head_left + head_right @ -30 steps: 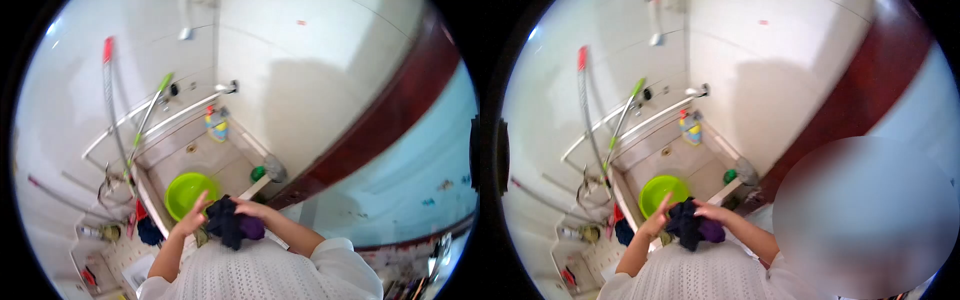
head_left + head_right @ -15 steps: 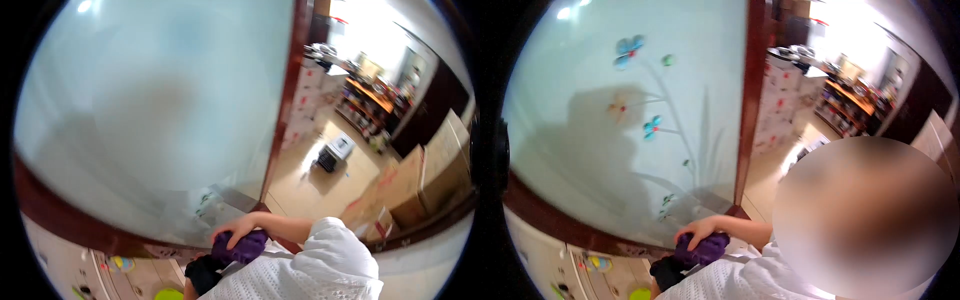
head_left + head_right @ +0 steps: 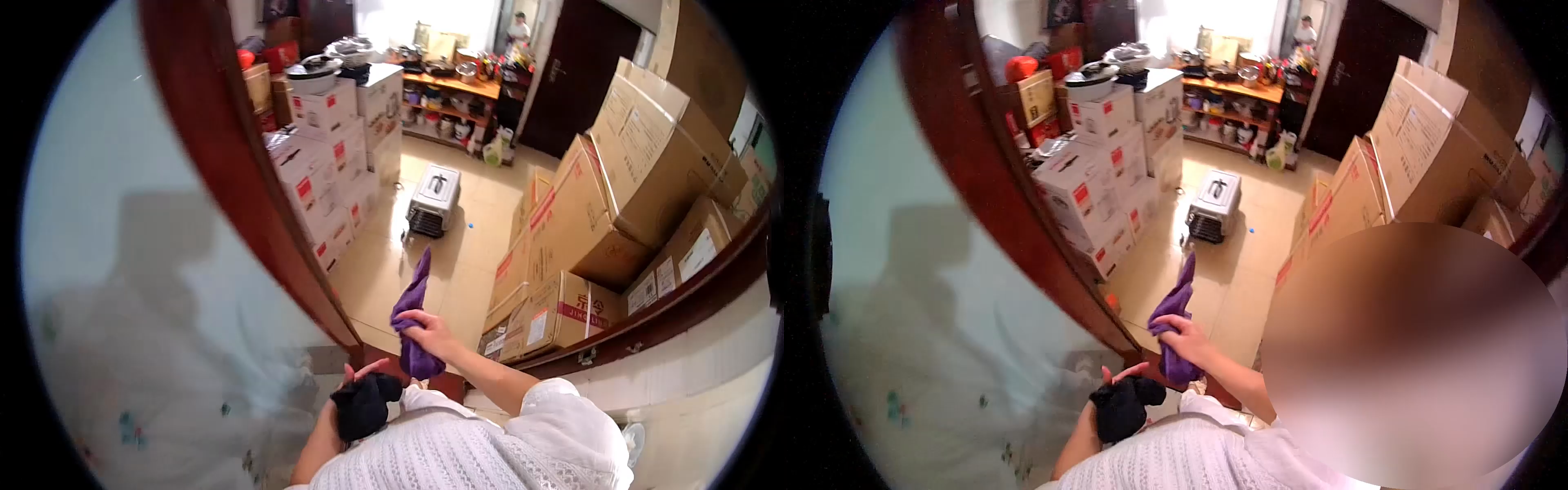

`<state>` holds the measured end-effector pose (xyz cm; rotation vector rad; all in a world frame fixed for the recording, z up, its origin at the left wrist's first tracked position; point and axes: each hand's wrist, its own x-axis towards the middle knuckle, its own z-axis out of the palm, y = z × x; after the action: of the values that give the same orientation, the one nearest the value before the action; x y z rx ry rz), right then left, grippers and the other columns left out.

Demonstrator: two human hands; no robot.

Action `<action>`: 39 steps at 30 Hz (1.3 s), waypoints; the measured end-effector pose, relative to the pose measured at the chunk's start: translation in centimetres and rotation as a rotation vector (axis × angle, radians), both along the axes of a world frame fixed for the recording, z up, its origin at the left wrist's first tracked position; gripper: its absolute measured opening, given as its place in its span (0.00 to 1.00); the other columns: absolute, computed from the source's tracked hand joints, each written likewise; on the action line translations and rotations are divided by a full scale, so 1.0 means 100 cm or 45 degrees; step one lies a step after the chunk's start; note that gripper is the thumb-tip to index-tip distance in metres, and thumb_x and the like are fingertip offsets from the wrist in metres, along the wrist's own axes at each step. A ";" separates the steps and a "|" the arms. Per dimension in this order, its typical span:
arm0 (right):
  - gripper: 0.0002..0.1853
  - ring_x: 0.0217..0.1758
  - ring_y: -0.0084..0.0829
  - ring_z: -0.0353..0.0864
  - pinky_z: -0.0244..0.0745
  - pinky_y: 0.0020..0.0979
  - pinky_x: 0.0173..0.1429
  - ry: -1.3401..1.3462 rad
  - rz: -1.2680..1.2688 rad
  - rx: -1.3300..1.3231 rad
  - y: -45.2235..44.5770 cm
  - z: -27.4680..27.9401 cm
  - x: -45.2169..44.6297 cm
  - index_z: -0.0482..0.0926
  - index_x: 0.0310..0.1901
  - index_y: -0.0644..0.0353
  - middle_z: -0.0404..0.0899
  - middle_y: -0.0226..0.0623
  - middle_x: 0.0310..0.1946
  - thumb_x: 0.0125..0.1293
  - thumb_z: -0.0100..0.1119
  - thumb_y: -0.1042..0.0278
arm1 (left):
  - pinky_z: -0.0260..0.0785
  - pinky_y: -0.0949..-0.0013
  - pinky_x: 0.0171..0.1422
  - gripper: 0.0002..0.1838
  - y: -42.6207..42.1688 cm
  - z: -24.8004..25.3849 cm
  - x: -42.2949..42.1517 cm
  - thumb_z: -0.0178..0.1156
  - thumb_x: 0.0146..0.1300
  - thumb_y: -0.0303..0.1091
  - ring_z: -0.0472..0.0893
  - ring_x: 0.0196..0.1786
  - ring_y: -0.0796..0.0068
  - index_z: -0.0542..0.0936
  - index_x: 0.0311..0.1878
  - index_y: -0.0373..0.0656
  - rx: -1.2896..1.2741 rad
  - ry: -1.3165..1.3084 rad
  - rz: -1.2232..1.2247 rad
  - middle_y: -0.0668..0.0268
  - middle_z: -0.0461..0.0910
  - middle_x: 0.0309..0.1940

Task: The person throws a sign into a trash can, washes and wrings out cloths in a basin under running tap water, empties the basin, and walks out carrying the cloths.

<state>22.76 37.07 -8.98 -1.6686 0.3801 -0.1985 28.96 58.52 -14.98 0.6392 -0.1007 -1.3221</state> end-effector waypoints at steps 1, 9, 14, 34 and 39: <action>0.11 0.35 0.18 0.74 0.71 0.22 0.41 -0.167 0.102 -0.044 -0.006 0.005 0.007 0.75 0.45 0.59 0.77 0.29 0.35 0.59 0.54 0.72 | 0.69 0.65 0.51 0.34 -0.027 0.001 0.012 0.56 0.51 0.58 0.76 0.44 0.66 0.68 0.51 0.36 0.023 0.193 -0.062 0.58 0.76 0.39; 0.22 0.49 0.41 0.71 0.66 0.38 0.53 0.278 0.697 -0.829 -0.117 0.100 0.019 0.72 0.52 0.50 0.72 0.42 0.42 0.53 0.59 0.60 | 0.67 0.68 0.32 0.19 -0.254 0.052 0.058 0.55 0.50 0.49 0.75 0.28 0.68 0.73 0.35 0.42 0.166 -0.166 -0.064 0.62 0.75 0.25; 0.22 0.51 0.38 0.71 0.66 0.34 0.57 -0.213 -0.416 -0.713 -0.192 0.088 -0.016 0.71 0.54 0.53 0.71 0.43 0.51 0.56 0.58 0.66 | 0.63 0.68 0.20 0.12 -0.326 0.088 0.097 0.51 0.52 0.44 0.72 0.17 0.67 0.73 0.20 0.48 0.375 -0.583 -0.045 0.64 0.71 0.14; 0.22 0.51 0.41 0.70 0.62 0.40 0.58 -0.743 -3.213 -1.299 -0.244 0.208 -0.180 0.61 0.57 0.60 0.71 0.46 0.48 0.65 0.41 0.56 | 0.67 0.62 0.26 0.09 -0.695 0.059 0.345 0.55 0.59 0.36 0.72 0.21 0.64 0.72 0.36 0.41 0.316 -0.212 -0.187 0.65 0.70 0.20; 0.13 0.36 0.26 0.71 0.67 0.27 0.38 -0.092 -2.270 -1.414 -0.358 0.127 -0.033 0.72 0.41 0.64 0.72 0.37 0.35 0.62 0.45 0.64 | 0.68 0.61 0.32 0.13 -0.788 0.040 0.350 0.53 0.57 0.40 0.74 0.26 0.63 0.72 0.39 0.41 0.272 -2.071 -0.533 0.64 0.73 0.23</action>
<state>19.45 1.24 3.72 -1.7736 1.8614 -2.0486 63.99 -20.33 -10.95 1.8104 -1.4747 -0.8714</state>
